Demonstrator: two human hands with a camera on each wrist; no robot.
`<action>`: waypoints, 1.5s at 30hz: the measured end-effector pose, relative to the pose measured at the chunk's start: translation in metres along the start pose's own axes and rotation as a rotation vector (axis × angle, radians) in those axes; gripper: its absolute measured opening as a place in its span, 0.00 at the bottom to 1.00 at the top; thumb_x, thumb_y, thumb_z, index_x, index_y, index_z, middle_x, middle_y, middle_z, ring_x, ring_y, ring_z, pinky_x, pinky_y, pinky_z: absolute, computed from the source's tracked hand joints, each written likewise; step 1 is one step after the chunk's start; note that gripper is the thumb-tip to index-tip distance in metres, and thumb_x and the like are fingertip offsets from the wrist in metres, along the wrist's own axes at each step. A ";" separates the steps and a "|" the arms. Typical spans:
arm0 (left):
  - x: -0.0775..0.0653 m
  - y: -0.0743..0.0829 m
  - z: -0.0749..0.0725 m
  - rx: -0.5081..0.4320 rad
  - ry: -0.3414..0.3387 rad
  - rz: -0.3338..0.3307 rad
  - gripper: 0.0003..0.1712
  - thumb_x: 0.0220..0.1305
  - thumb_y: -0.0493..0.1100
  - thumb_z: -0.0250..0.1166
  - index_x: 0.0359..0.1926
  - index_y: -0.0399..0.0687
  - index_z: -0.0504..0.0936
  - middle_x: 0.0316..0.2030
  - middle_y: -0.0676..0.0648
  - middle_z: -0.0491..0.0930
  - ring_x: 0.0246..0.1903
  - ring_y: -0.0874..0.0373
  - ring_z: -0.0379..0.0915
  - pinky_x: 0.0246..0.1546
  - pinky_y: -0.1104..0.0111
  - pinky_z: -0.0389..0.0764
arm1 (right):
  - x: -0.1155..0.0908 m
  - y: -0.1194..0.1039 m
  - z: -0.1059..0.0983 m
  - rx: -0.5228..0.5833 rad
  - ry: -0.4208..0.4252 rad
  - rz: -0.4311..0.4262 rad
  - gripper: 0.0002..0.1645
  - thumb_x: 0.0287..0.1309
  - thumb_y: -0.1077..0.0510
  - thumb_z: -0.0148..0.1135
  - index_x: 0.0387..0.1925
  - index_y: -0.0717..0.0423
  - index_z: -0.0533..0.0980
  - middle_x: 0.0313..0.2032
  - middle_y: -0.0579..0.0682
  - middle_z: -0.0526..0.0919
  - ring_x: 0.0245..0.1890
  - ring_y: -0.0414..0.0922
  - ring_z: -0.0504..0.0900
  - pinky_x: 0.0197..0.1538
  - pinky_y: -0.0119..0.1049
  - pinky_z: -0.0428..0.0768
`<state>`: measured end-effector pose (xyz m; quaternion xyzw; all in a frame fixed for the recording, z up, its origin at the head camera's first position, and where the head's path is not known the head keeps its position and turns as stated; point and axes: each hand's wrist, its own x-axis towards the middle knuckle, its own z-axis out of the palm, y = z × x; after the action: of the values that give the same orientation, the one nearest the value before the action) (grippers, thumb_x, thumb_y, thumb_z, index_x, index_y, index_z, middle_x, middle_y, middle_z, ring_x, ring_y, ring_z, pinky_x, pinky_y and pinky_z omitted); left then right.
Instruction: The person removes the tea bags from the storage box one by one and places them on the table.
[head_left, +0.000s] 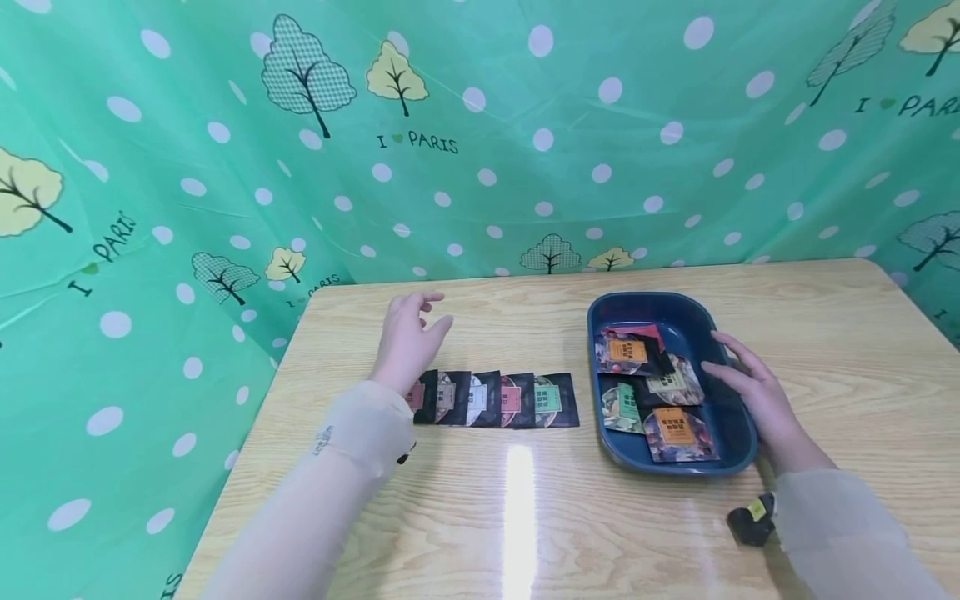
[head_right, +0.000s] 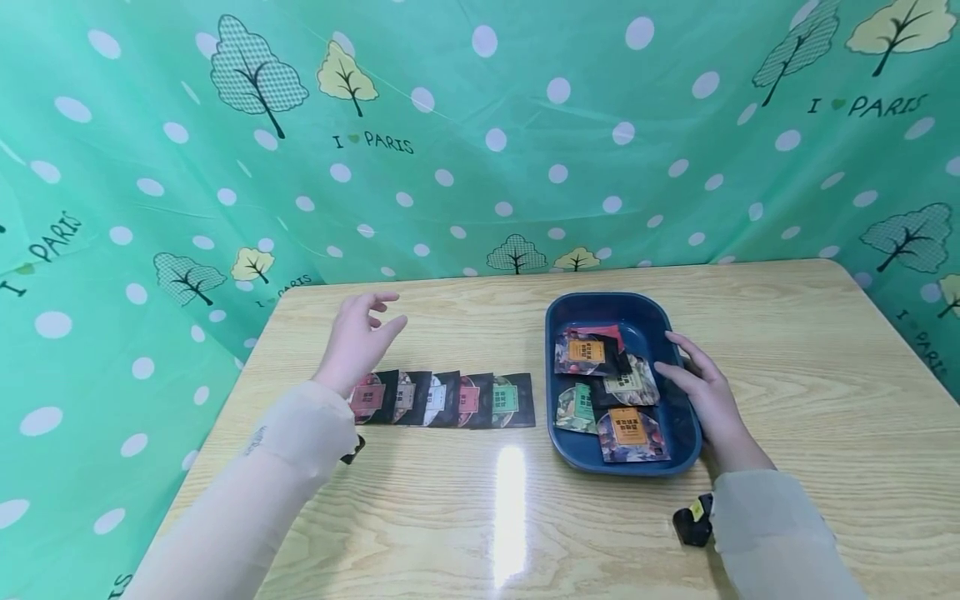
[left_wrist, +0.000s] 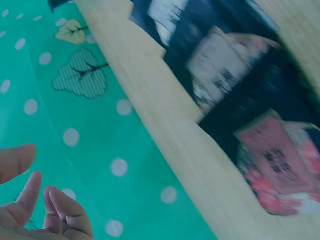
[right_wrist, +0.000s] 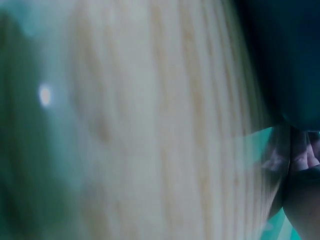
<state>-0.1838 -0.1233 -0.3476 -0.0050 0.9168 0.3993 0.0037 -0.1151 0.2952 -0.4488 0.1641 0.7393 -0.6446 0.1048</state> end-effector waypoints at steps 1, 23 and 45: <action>0.000 0.004 0.002 -0.003 -0.001 0.007 0.25 0.70 0.45 0.61 0.65 0.49 0.72 0.58 0.42 0.67 0.55 0.44 0.67 0.52 0.55 0.74 | 0.000 0.000 0.000 0.005 0.000 0.001 0.39 0.69 0.37 0.52 0.75 0.20 0.47 0.78 0.51 0.24 0.77 0.64 0.34 0.73 0.66 0.46; -0.021 0.060 0.089 -0.028 -0.153 0.207 0.24 0.69 0.51 0.63 0.63 0.51 0.75 0.58 0.47 0.72 0.57 0.52 0.68 0.58 0.59 0.74 | 0.000 -0.001 -0.002 0.001 0.002 0.000 0.39 0.69 0.36 0.52 0.75 0.20 0.47 0.78 0.52 0.25 0.77 0.64 0.35 0.73 0.66 0.48; -0.026 0.087 0.180 0.729 -0.116 0.763 0.18 0.70 0.50 0.61 0.57 0.50 0.81 0.53 0.52 0.81 0.53 0.59 0.74 0.58 0.74 0.76 | -0.002 0.000 0.000 -0.015 -0.011 -0.013 0.38 0.70 0.37 0.52 0.75 0.20 0.48 0.79 0.58 0.31 0.74 0.64 0.48 0.56 0.32 0.76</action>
<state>-0.1586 0.0682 -0.4059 0.3526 0.9311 0.0273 -0.0898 -0.1136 0.2955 -0.4482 0.1548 0.7444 -0.6408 0.1059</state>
